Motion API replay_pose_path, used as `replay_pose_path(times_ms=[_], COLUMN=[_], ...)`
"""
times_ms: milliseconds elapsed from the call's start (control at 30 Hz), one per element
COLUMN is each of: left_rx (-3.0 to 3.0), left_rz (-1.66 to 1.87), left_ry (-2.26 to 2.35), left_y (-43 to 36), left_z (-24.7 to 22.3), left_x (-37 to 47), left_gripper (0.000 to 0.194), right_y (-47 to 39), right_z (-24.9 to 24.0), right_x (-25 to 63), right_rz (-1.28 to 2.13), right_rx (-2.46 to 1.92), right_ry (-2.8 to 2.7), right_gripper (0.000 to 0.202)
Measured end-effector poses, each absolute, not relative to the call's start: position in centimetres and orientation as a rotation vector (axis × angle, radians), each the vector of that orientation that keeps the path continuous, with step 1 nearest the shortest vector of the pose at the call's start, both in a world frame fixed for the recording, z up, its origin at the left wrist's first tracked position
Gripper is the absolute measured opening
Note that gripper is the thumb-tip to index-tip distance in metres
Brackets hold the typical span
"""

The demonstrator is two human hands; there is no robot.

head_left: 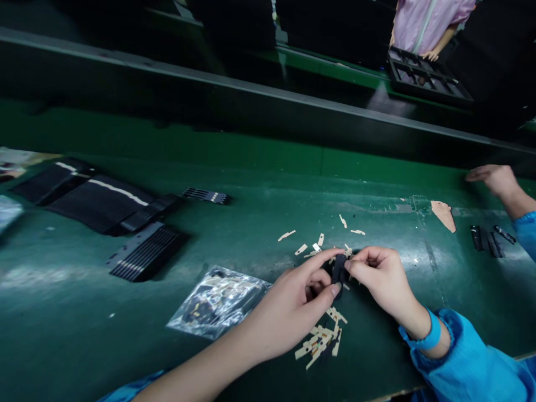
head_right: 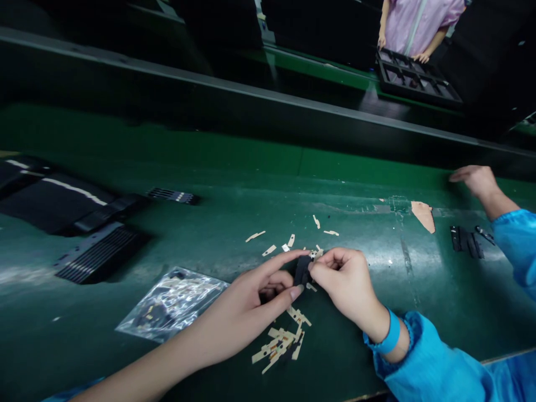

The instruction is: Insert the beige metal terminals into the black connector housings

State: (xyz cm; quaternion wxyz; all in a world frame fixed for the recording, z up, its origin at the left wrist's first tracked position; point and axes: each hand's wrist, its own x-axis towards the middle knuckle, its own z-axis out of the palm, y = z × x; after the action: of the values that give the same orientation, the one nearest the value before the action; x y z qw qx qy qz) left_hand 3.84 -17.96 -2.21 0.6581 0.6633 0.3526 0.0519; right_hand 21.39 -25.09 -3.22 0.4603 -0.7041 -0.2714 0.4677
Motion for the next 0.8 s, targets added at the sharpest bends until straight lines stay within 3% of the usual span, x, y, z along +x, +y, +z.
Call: replay_pose_path(times_ms=[800], left_rx=[1.420], left_rz=[0.108], left_ry=[0.809], left_y=[-17.89], left_z=[-2.31], left_x=[3.80], left_gripper=[0.055], right_y=[-25.12], right_z=[-2.77], right_x=[21.23], right_rz=[1.162], right_rx=[-1.733], right_ry=[-0.732], right_gripper=[0.009])
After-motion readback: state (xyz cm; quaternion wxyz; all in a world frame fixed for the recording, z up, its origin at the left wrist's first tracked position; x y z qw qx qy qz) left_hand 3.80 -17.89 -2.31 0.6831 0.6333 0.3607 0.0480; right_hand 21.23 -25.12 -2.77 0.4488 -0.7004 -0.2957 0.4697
